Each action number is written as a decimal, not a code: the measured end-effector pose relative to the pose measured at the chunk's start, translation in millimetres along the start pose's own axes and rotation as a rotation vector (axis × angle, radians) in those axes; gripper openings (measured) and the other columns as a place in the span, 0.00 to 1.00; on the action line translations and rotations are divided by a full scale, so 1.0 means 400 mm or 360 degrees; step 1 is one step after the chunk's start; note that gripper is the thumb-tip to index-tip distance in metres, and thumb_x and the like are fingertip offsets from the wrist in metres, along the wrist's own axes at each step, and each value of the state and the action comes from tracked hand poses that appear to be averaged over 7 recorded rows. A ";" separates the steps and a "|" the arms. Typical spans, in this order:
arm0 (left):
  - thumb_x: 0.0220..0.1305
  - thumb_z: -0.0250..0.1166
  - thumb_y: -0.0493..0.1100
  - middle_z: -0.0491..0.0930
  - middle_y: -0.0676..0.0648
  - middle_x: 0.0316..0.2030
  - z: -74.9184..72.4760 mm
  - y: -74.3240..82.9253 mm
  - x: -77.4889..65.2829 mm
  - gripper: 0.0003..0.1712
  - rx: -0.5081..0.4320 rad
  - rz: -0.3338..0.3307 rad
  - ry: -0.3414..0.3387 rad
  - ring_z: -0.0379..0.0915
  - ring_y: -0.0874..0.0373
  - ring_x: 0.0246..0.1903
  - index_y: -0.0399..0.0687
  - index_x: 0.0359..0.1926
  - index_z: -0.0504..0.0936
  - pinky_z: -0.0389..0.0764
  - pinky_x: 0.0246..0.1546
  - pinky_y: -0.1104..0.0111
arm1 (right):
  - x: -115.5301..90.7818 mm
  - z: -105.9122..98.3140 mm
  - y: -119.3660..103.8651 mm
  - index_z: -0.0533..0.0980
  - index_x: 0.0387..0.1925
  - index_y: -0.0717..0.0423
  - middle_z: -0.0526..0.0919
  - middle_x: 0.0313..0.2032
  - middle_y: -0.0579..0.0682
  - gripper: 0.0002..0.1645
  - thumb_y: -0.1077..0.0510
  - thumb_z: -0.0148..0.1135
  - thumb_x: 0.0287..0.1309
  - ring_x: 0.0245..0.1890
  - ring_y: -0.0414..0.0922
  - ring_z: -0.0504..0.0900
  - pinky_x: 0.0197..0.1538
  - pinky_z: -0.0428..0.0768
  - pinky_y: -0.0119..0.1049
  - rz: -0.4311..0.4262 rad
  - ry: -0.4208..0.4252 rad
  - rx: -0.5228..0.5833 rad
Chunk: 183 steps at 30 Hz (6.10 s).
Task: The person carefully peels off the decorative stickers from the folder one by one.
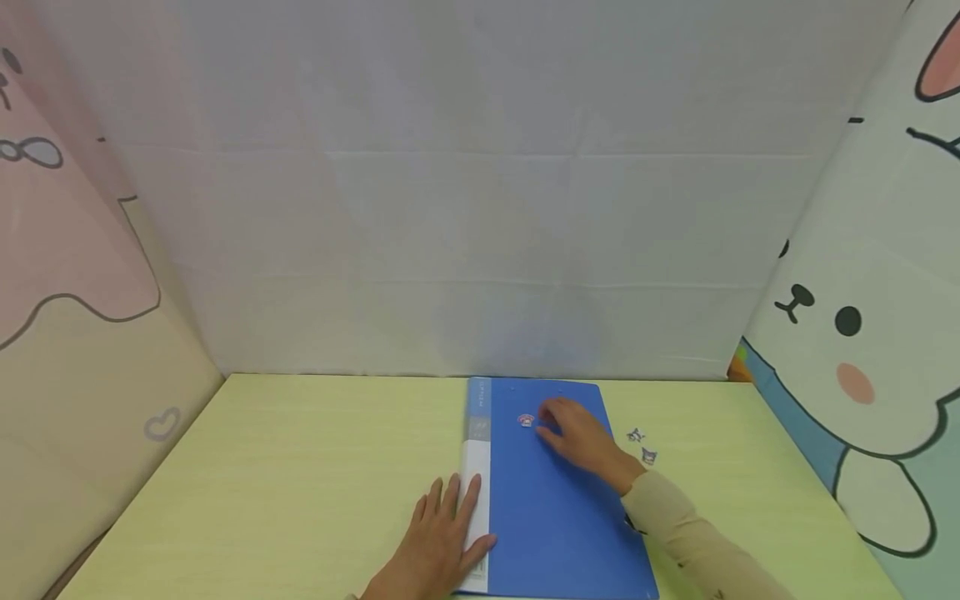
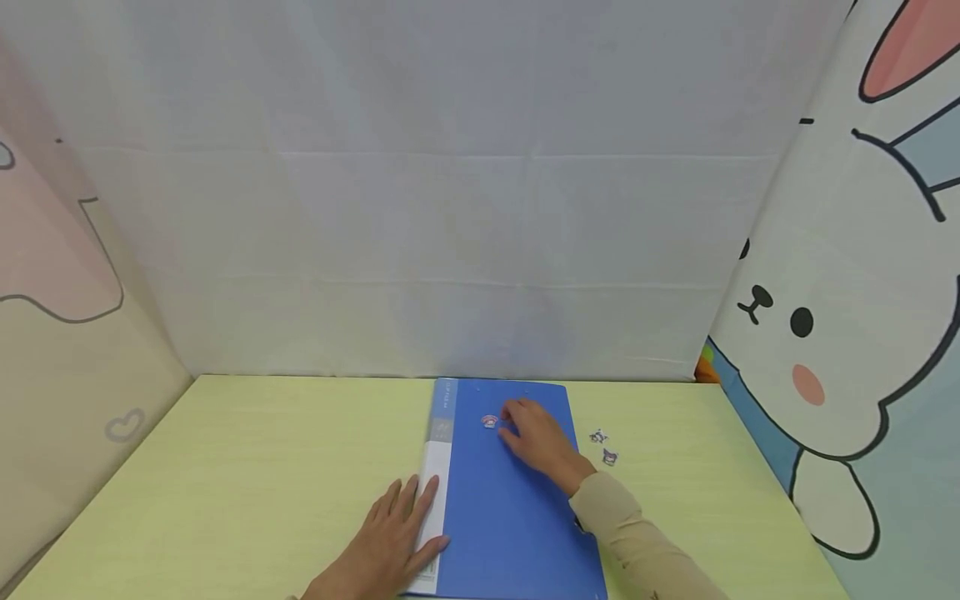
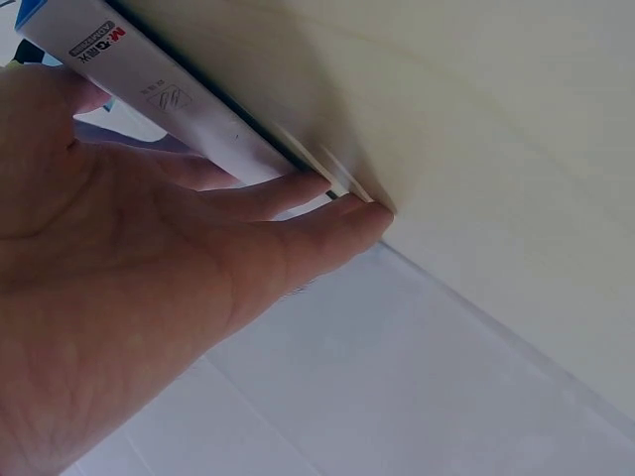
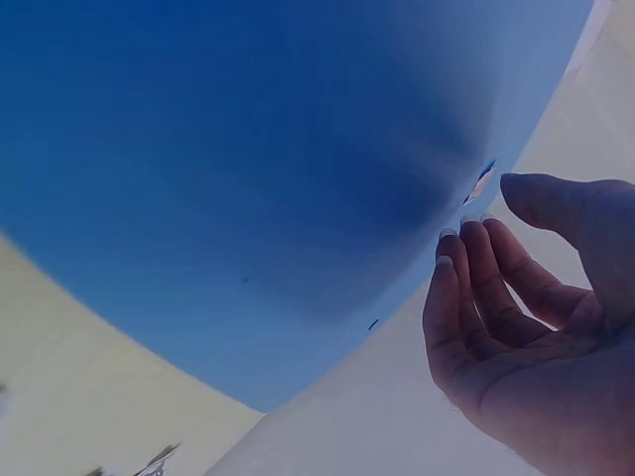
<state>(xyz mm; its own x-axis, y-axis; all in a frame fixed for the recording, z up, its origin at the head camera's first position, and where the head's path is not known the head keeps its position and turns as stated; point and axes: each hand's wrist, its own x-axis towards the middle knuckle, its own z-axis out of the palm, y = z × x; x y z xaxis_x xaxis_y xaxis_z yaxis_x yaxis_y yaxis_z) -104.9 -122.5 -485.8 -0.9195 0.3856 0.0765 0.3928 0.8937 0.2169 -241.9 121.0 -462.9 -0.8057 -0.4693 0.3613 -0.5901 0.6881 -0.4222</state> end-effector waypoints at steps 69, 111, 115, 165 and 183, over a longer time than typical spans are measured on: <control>0.74 0.53 0.67 0.71 0.32 0.66 0.001 0.003 0.001 0.43 0.0152 0.0033 0.0060 0.69 0.32 0.63 0.41 0.75 0.65 0.73 0.58 0.42 | 0.036 0.043 -0.011 0.78 0.34 0.62 0.79 0.30 0.51 0.06 0.73 0.65 0.62 0.32 0.45 0.75 0.38 0.78 0.42 -0.0008 0.0050 0.0095; 0.75 0.49 0.69 0.68 0.30 0.68 0.024 -0.003 -0.002 0.44 0.0086 0.0042 0.0077 0.67 0.29 0.65 0.40 0.75 0.63 0.72 0.59 0.40 | -0.044 -0.034 0.034 0.79 0.34 0.59 0.80 0.32 0.49 0.06 0.71 0.66 0.62 0.33 0.42 0.77 0.36 0.78 0.38 0.0009 0.0189 0.0140; 0.75 0.52 0.67 0.69 0.30 0.67 0.013 0.001 -0.002 0.43 0.0090 0.0049 0.0070 0.68 0.30 0.64 0.39 0.74 0.64 0.72 0.58 0.40 | -0.056 -0.039 0.043 0.79 0.34 0.59 0.80 0.32 0.49 0.07 0.72 0.66 0.61 0.32 0.42 0.77 0.36 0.79 0.37 -0.0031 0.0221 0.0134; 0.74 0.55 0.65 0.67 0.30 0.68 0.000 0.003 -0.004 0.43 0.0075 0.0008 0.0020 0.66 0.29 0.66 0.38 0.75 0.64 0.71 0.60 0.39 | -0.172 -0.115 0.102 0.81 0.36 0.62 0.80 0.30 0.44 0.06 0.72 0.69 0.58 0.28 0.33 0.71 0.30 0.75 0.32 0.0010 0.0276 0.0078; 0.77 0.46 0.69 0.71 0.30 0.65 0.066 -0.042 0.000 0.43 0.0147 0.0132 0.0273 0.70 0.29 0.61 0.41 0.75 0.61 0.74 0.55 0.41 | -0.215 -0.138 0.116 0.81 0.36 0.61 0.80 0.30 0.43 0.08 0.73 0.68 0.58 0.29 0.31 0.73 0.30 0.77 0.31 0.0046 0.0278 0.0012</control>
<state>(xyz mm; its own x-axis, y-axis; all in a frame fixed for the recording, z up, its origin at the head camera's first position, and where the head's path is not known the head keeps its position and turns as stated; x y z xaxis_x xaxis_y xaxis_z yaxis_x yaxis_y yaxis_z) -111.0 -131.4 -515.2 -0.8700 0.4209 0.2567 0.4596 0.8809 0.1135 -197.3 223.9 -467.9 -0.8016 -0.3457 0.4879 -0.5679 0.6955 -0.4402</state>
